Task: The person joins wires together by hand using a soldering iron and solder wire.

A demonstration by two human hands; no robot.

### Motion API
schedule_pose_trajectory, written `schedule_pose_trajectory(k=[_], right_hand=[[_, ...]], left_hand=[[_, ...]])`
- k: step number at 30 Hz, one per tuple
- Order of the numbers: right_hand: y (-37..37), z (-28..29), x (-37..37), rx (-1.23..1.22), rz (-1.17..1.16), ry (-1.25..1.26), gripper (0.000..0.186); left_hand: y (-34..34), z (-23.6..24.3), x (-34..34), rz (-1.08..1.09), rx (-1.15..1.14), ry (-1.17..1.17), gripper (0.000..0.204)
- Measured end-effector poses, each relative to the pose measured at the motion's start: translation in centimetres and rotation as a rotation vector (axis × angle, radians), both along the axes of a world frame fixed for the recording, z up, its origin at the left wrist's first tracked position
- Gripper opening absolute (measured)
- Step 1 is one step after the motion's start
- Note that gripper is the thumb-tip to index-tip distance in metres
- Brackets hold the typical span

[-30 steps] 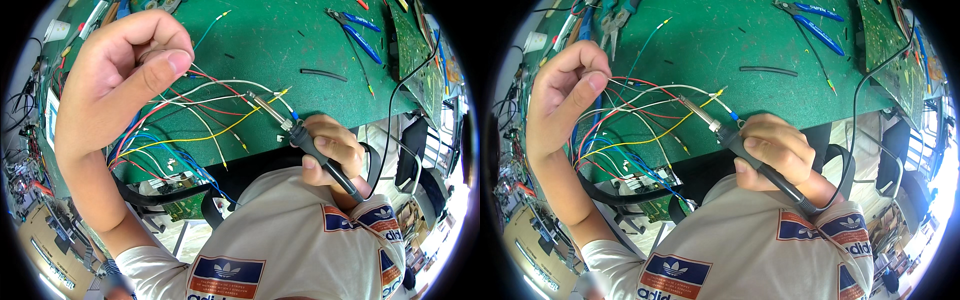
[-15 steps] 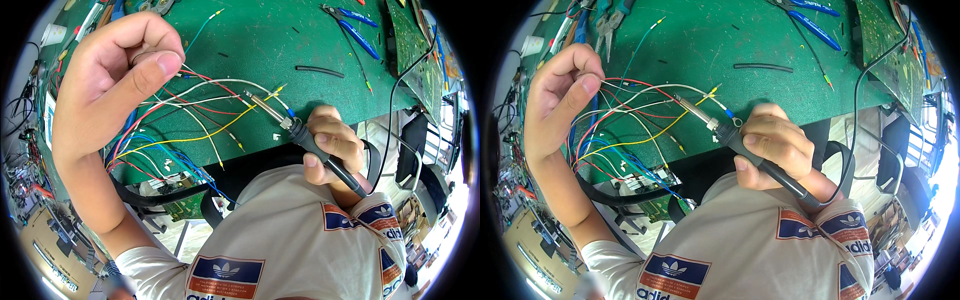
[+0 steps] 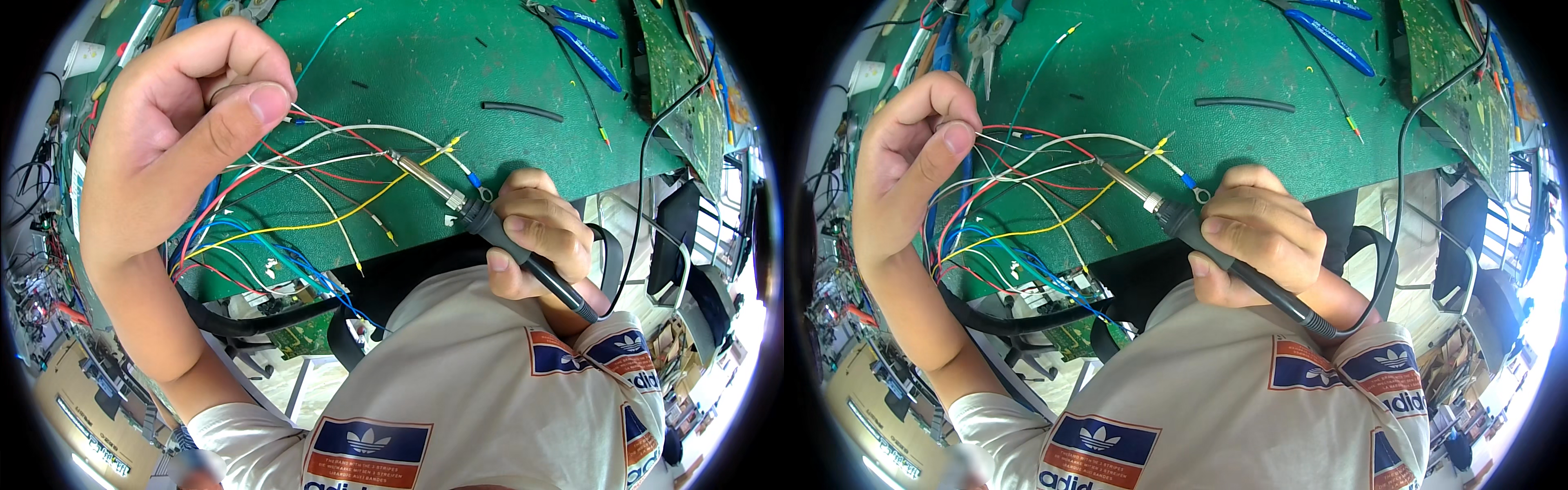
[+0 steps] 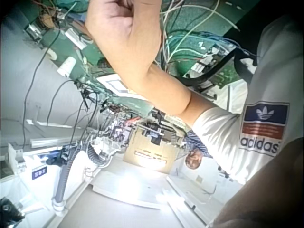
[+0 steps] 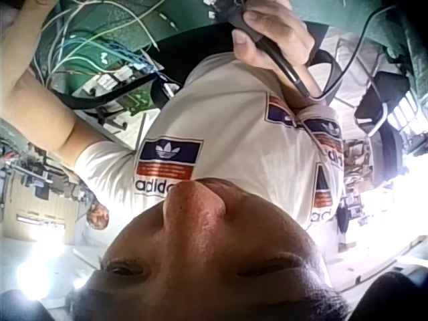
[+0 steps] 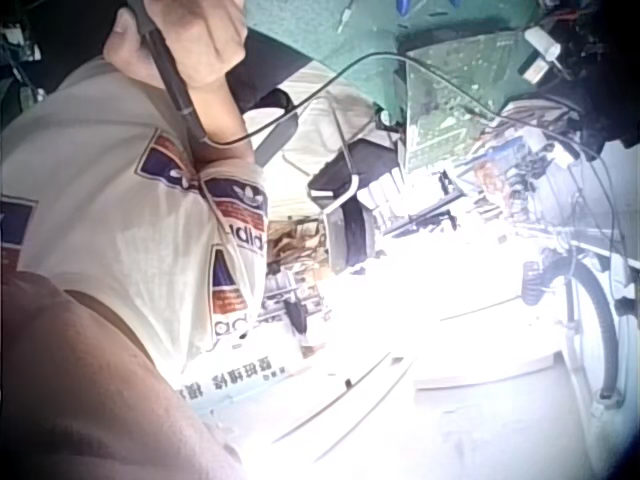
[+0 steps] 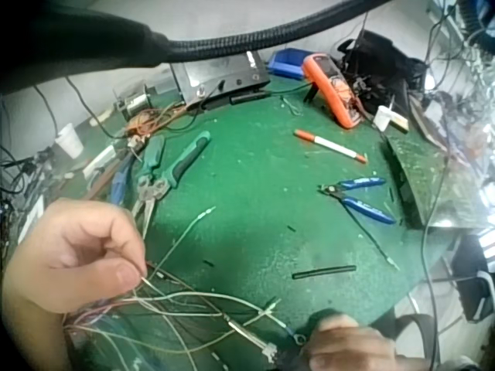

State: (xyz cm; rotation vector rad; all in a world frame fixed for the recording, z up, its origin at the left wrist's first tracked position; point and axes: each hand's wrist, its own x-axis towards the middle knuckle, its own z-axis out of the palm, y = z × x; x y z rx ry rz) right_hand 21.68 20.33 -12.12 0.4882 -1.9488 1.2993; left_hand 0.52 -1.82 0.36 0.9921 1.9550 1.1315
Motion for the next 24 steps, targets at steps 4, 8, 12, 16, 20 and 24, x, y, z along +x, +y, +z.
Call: schedule_pose_trajectory(k=[4,8,12,16,20,24], right_hand=[[-0.03,0.13,-0.03,0.009,0.005,-0.011,0.028],[-0.04,0.34,-0.04,0.013,0.010,-0.027,0.029],[-0.04,0.42,-0.06,0.013,0.008,-0.025,0.029],[0.04,0.47,-0.09,0.018,0.007,-0.021,0.029],[-0.03,0.55,-0.12,0.015,0.010,-0.020,0.029],[-0.01,0.74,-0.13,0.018,0.002,-0.020,0.029]], left_hand=[[-0.03,-0.04,0.04,-0.008,0.004,-0.002,0.019],[-0.08,-0.13,-0.03,-0.018,0.005,0.009,0.018],[-0.03,0.02,0.08,-0.009,0.011,0.002,0.018],[0.02,0.12,0.03,-0.010,0.011,-0.003,0.019],[-0.12,0.27,0.10,-0.009,0.009,0.001,0.019],[-0.02,0.35,-0.03,-0.016,0.014,0.004,0.019]])
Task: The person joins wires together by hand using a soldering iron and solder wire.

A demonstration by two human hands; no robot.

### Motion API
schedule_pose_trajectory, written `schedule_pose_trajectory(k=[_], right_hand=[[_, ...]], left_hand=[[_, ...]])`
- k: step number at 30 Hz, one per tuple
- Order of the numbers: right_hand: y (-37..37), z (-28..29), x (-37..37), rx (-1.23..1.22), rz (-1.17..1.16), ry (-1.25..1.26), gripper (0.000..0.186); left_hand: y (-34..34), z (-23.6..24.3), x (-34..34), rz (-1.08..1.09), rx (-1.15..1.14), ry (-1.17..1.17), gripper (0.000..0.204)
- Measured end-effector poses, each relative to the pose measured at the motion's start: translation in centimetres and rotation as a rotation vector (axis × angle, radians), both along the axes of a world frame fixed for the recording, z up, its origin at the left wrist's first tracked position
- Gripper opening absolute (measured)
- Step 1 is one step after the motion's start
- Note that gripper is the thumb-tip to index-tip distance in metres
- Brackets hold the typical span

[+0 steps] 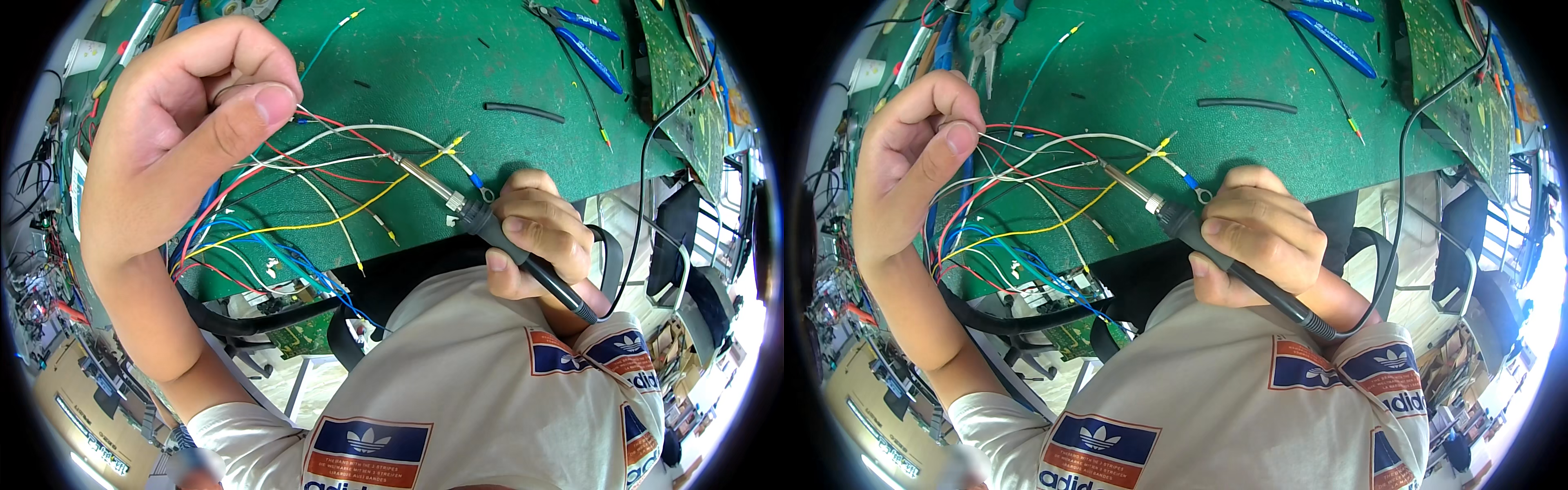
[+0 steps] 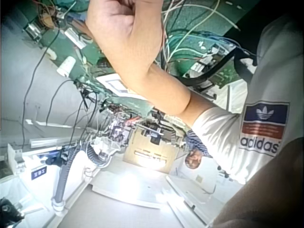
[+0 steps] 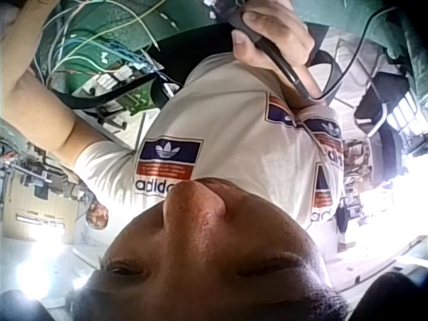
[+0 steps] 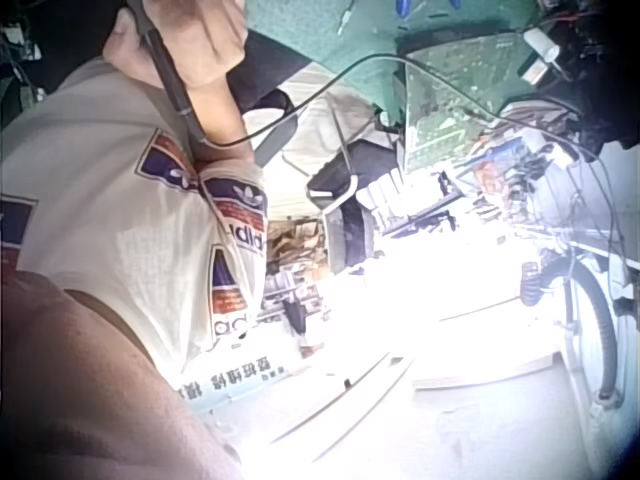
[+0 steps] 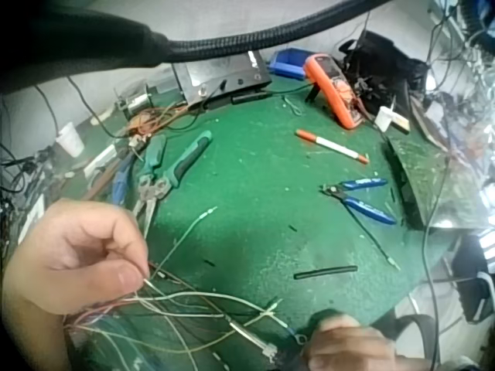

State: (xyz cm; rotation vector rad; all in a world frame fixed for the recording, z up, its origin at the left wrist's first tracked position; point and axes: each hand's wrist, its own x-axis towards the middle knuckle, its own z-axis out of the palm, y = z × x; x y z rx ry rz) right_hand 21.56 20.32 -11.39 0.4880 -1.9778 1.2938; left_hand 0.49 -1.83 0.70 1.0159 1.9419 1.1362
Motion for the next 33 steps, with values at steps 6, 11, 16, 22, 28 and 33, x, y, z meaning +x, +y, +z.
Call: schedule_pose_trajectory(k=[6,11,16,22,28,33], right_hand=[[0.1,0.2,0.1,0.009,-0.002,0.000,0.029],[0.1,0.1,0.1,0.005,-0.013,0.021,0.029],[0.2,0.0,0.2,-0.010,-0.013,0.015,0.029],[0.3,0.0,0.4,-0.042,-0.007,0.008,0.029],[0.1,-0.7,0.6,-0.081,-0.026,0.015,0.032],[0.3,-1.4,0.9,-0.103,-0.024,0.023,0.034]], left_hand=[[0.0,0.3,0.1,0.008,-0.005,-0.016,0.018],[0.0,0.5,0.1,0.017,-0.018,-0.016,0.017],[0.1,0.7,0.2,0.038,-0.011,-0.013,0.018],[0.4,0.8,0.3,0.087,-0.030,0.009,0.021],[0.9,0.5,0.8,0.129,0.081,0.084,0.016],[0.9,-0.4,0.8,0.141,0.091,0.205,0.020]])
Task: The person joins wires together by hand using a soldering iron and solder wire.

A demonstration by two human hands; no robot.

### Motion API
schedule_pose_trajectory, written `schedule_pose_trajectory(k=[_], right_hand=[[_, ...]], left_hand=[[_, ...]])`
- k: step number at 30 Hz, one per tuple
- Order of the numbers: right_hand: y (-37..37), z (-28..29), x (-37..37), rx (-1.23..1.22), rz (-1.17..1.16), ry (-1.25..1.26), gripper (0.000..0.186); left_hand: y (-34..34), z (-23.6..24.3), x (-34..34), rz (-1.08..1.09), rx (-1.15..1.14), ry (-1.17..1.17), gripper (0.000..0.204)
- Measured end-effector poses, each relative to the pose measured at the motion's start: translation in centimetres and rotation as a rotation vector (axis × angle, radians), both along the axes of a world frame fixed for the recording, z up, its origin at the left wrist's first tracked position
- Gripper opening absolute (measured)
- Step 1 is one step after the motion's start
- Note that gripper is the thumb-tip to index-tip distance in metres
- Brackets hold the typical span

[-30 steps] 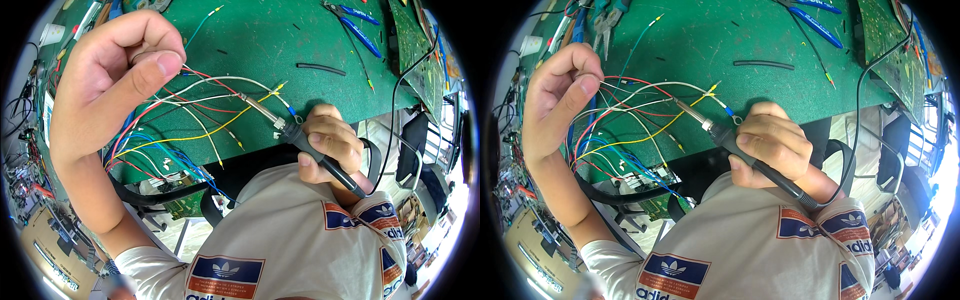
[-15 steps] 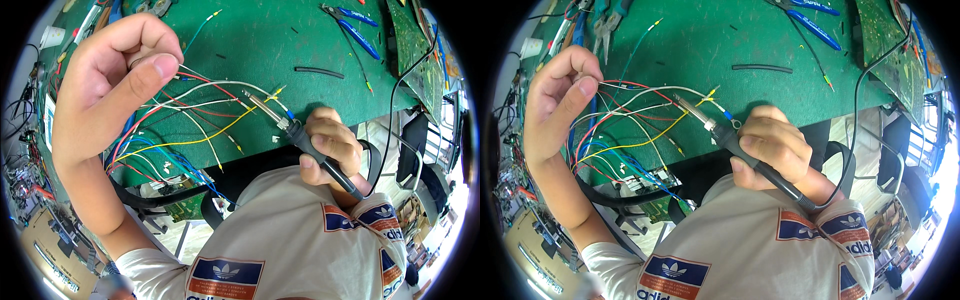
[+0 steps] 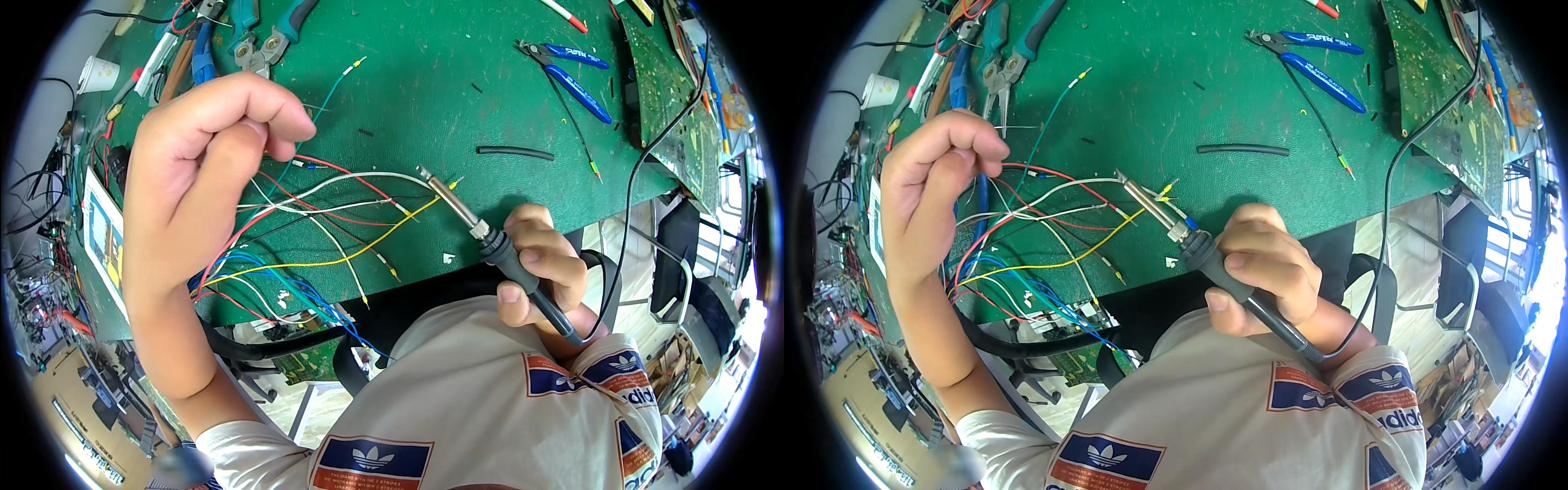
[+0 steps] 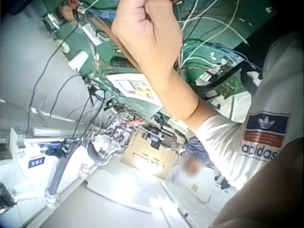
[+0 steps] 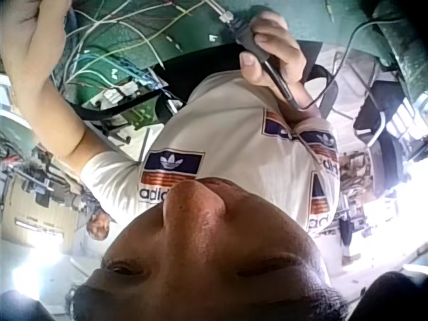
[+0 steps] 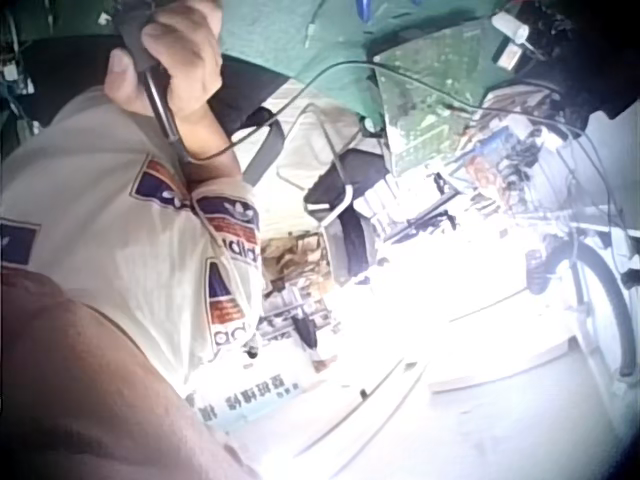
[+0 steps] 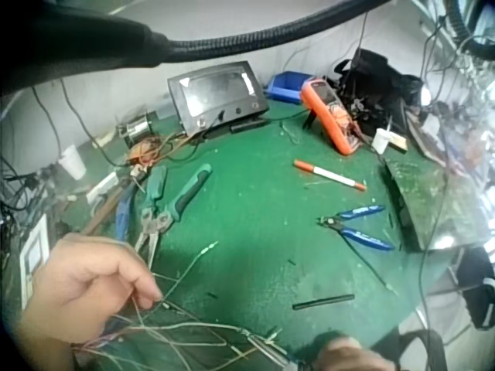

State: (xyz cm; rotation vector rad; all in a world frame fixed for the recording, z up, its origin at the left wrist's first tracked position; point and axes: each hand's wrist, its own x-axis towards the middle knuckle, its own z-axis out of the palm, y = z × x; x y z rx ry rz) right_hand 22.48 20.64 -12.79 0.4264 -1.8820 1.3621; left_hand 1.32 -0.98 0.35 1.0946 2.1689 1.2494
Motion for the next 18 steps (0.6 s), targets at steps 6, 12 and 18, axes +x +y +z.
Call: schedule_pose_trajectory(k=[6,12,18], right_hand=[[0.0,0.0,-0.2,-0.005,-0.008,0.035,0.035],[0.0,1.0,-0.6,-0.012,0.038,0.010,0.029],[1.3,3.5,-2.4,0.096,-0.011,-0.080,0.020]], left_hand=[[0.3,0.2,0.3,-0.067,-0.138,0.222,0.027],[0.7,-1.0,0.9,-0.289,-0.165,0.411,0.037],[1.3,-1.3,2.1,-0.403,-0.325,0.661,0.032]])
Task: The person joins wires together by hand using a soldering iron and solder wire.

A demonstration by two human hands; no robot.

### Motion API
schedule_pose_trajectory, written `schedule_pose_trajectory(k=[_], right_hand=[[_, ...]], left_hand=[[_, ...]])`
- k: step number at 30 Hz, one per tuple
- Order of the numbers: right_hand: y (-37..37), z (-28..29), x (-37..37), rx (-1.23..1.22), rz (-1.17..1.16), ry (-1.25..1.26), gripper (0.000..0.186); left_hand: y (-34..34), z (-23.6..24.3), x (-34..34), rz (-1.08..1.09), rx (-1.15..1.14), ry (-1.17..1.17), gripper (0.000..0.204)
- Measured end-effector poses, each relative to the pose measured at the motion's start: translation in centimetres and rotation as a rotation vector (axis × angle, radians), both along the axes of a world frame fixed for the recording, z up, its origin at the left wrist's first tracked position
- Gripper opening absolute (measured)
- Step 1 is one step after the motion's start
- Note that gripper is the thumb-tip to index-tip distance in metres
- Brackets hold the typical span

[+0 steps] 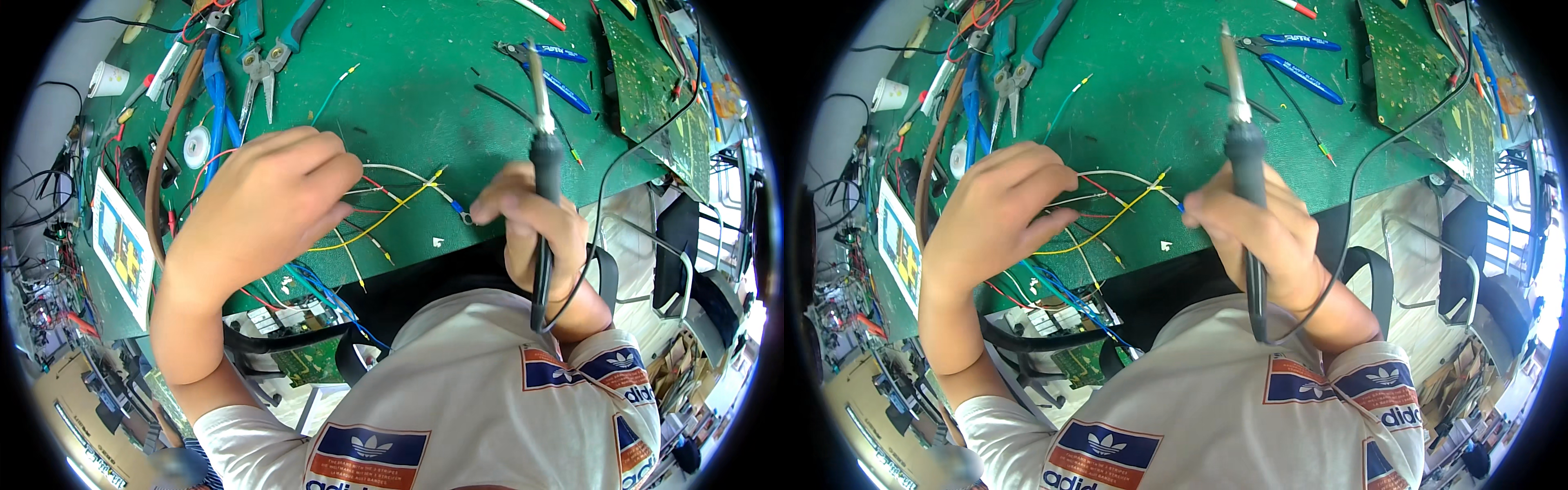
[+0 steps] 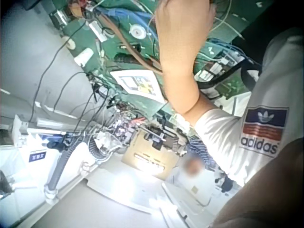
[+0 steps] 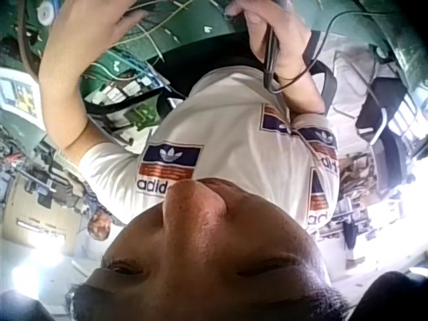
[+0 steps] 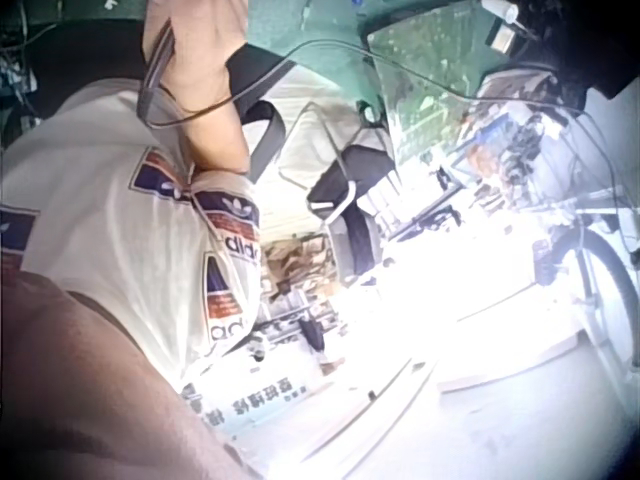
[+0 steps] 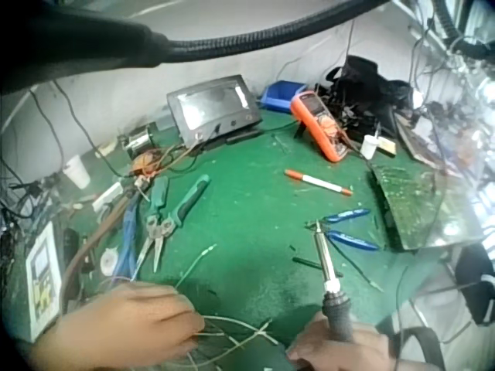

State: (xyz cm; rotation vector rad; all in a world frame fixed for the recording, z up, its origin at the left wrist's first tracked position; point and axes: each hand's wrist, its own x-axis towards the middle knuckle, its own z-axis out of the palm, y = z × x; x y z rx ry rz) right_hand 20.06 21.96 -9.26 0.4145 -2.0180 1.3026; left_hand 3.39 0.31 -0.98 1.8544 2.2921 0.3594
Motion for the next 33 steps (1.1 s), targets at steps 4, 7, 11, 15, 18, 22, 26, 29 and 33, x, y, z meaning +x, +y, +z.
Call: schedule_pose_trajectory(k=[4,7,11,15,18,22,26,29,33], right_hand=[[0.0,0.2,-1.4,0.140,-0.115,-0.025,0.029],[-0.2,-0.2,-1.8,0.150,-0.141,-0.029,0.029],[-0.2,-0.3,-1.9,0.118,-0.154,-0.042,0.029],[-0.3,-0.1,-1.6,0.081,-0.183,-0.034,0.026],[-0.1,-0.1,-1.3,0.092,-0.193,-0.026,0.025],[0.1,-0.3,-1.1,0.079,-0.197,-0.008,0.025],[0.2,-0.6,-1.0,0.039,-0.193,0.000,0.027],[0.3,-0.5,-1.1,0.027,-0.211,-0.010,0.028],[0.4,0.4,-2.0,0.039,-0.220,0.020,0.032]], left_hand=[[0.4,-0.6,0.7,-0.062,-0.056,0.151,0.026],[0.5,-1.0,0.8,-0.047,-0.031,0.212,0.019],[0.3,-0.9,0.4,0.004,-0.002,0.123,0.014],[-0.5,0.2,-0.7,0.063,0.046,-0.058,0.010],[-0.8,0.4,-1.5,0.133,0.164,-0.205,0.006],[-1.2,1.8,-2.5,0.298,0.109,-0.398,0.010],[-1.8,2.1,-3.3,0.463,0.035,-0.584,0.014],[-1.5,2.2,-3.5,0.474,0.028,-0.587,0.014],[-1.7,1.5,-3.3,0.441,0.122,-0.605,0.014]])
